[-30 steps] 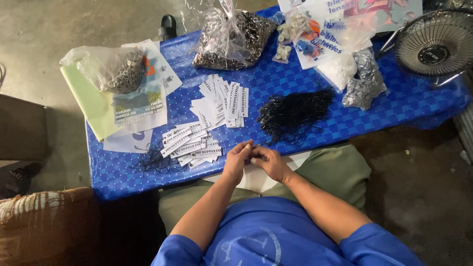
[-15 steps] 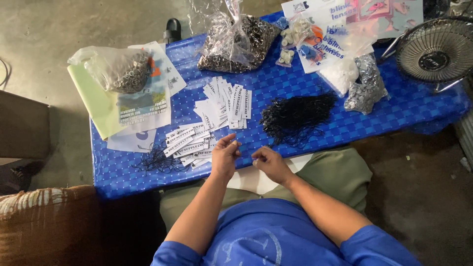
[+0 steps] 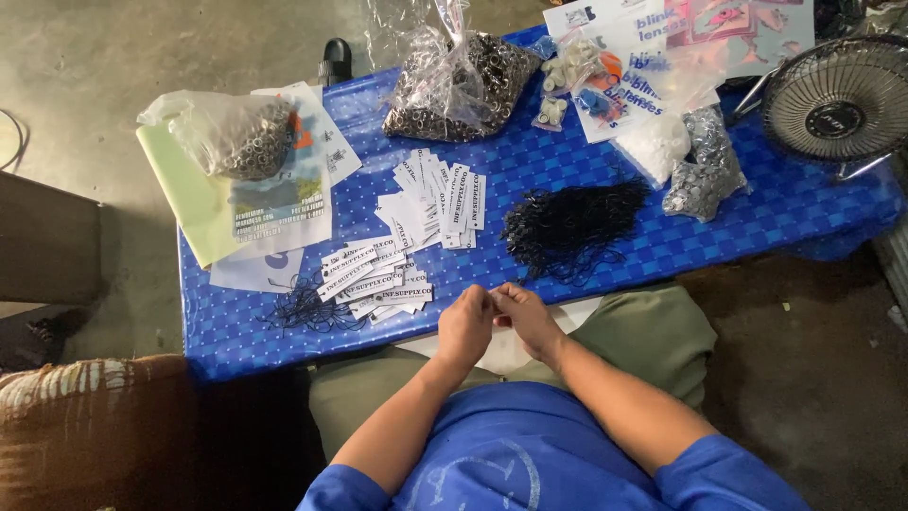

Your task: Attaching black strings to white paper labels by hand at a production table.

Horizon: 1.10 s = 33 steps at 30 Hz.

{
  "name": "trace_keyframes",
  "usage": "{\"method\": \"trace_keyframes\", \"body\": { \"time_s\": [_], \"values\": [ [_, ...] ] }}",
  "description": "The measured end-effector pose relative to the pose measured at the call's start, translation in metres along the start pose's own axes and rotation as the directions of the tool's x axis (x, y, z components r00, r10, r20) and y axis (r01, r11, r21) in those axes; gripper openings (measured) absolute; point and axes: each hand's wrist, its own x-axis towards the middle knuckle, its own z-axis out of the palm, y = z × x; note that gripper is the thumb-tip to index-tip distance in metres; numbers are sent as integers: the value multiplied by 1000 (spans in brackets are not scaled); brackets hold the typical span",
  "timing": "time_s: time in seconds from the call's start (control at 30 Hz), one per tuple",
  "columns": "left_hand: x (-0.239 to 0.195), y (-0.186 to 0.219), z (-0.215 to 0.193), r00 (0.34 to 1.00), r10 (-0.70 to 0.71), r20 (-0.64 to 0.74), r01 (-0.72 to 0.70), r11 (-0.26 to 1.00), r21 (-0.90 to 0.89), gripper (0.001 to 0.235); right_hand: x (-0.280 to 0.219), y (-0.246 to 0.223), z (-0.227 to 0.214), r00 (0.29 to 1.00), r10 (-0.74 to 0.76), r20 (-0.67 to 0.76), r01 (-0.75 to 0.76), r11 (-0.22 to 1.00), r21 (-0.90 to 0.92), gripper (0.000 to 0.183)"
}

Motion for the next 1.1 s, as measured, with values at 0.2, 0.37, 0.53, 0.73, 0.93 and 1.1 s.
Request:
{"method": "trace_keyframes", "body": {
  "time_s": [0.2,0.37,0.53,0.73,0.93,1.1],
  "values": [
    [-4,-2,1,991,105,-78,-104,994,22,13,-1,-6,-4,1000,4,-4,-3,998,68,12],
    [-4,2,-9,999,11,32,-10,1000,-27,11,-4,-23,-8,999,-26,-41,34,978,203,12],
    [-4,-6,-4,997,-27,70,28,999,-22,14,2,-20,-17,996,-66,-63,82,956,282,12],
    [-5,-5,-6,999,4,54,-3,1000,-12,15,3,-22,-16,994,-88,-61,103,944,314,11],
    [-9,-7,-3,999,18,46,-18,1000,-5,17,15,-12,-22,990,-102,-92,127,934,335,13],
    [-5,-10,-7,1000,16,-26,-16,1000,6,15,20,-20,-24,980,-140,-142,181,925,334,14]
  ]
}}
